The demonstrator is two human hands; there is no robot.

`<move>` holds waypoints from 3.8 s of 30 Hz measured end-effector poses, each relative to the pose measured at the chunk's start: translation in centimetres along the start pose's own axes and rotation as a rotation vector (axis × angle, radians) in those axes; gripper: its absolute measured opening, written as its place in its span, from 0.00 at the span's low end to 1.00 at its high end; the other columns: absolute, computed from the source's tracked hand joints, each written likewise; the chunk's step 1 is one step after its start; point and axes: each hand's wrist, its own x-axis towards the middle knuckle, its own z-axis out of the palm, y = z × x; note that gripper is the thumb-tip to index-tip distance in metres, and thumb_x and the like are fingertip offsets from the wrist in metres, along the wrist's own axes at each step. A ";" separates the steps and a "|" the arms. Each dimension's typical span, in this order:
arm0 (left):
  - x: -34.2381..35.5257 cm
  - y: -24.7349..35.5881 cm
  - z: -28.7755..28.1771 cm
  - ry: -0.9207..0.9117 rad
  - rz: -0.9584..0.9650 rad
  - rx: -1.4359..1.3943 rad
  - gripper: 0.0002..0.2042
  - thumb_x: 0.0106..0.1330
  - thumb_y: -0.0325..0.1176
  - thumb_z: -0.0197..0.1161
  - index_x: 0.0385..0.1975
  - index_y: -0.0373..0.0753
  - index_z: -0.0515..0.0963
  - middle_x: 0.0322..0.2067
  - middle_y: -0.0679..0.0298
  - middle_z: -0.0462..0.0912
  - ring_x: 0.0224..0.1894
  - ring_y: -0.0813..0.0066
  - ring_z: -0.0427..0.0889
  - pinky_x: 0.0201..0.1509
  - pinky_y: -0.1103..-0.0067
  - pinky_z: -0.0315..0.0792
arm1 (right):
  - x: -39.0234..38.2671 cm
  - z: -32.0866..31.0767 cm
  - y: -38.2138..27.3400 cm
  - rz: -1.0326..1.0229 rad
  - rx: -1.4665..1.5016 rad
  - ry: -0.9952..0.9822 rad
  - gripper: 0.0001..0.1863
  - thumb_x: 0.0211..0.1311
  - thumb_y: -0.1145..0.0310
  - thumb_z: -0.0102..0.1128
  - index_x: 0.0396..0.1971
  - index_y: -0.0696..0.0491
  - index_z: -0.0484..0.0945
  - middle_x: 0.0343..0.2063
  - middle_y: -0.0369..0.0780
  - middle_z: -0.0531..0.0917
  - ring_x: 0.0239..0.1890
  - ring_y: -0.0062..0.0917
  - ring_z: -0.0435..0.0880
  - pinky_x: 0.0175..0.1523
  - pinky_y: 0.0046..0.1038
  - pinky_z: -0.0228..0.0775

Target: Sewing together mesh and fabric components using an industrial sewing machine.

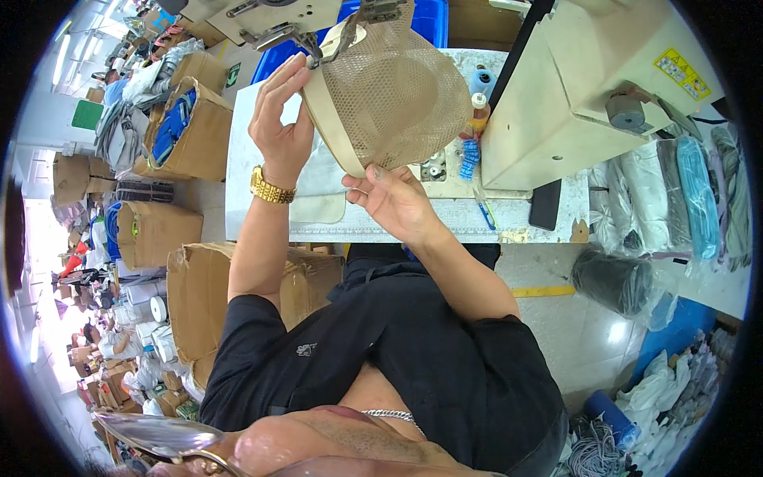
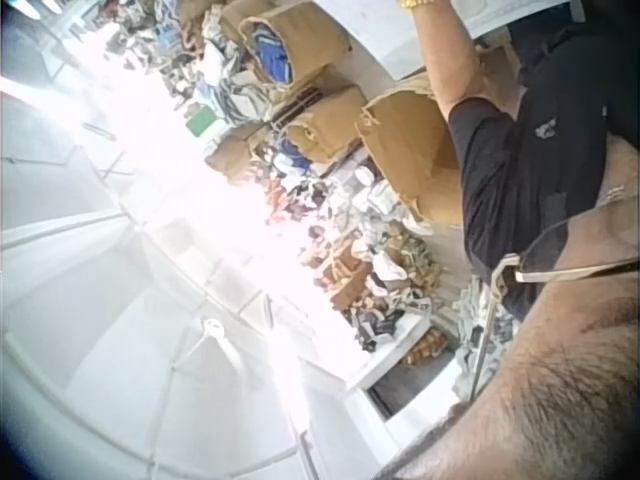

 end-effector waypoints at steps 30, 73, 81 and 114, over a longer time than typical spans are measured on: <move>-0.7 -0.1 -0.3 0.052 0.045 -0.032 0.15 0.51 0.20 0.69 0.40 0.38 0.85 0.46 0.59 0.85 0.53 0.60 0.82 0.55 0.72 0.77 | -3.3 0.1 -7.7 -0.414 -0.952 0.337 0.26 0.62 0.74 0.63 0.59 0.61 0.67 0.50 0.40 0.79 0.52 0.22 0.77 0.58 0.26 0.69; -0.4 -0.1 -0.9 -0.049 0.012 -0.065 0.19 0.49 0.23 0.72 0.44 0.38 0.83 0.49 0.58 0.83 0.55 0.60 0.80 0.57 0.71 0.76 | -1.9 3.7 -7.7 -0.501 -0.918 0.316 0.26 0.62 0.76 0.61 0.59 0.60 0.67 0.49 0.39 0.79 0.51 0.20 0.77 0.57 0.25 0.69; -0.3 -0.1 -0.8 -0.049 0.000 -0.066 0.20 0.48 0.23 0.73 0.44 0.37 0.83 0.50 0.58 0.83 0.55 0.60 0.80 0.57 0.71 0.76 | -1.3 3.9 -8.1 -0.514 -0.947 0.292 0.26 0.61 0.75 0.63 0.59 0.60 0.67 0.48 0.38 0.79 0.50 0.20 0.77 0.57 0.25 0.69; -0.8 -0.1 0.0 0.011 0.081 0.004 0.18 0.44 0.22 0.72 0.40 0.37 0.84 0.47 0.59 0.83 0.54 0.59 0.81 0.55 0.70 0.78 | 2.7 8.2 -10.4 -0.785 -2.035 -0.045 0.17 0.58 0.62 0.64 0.43 0.58 0.80 0.26 0.42 0.79 0.28 0.33 0.79 0.33 0.30 0.70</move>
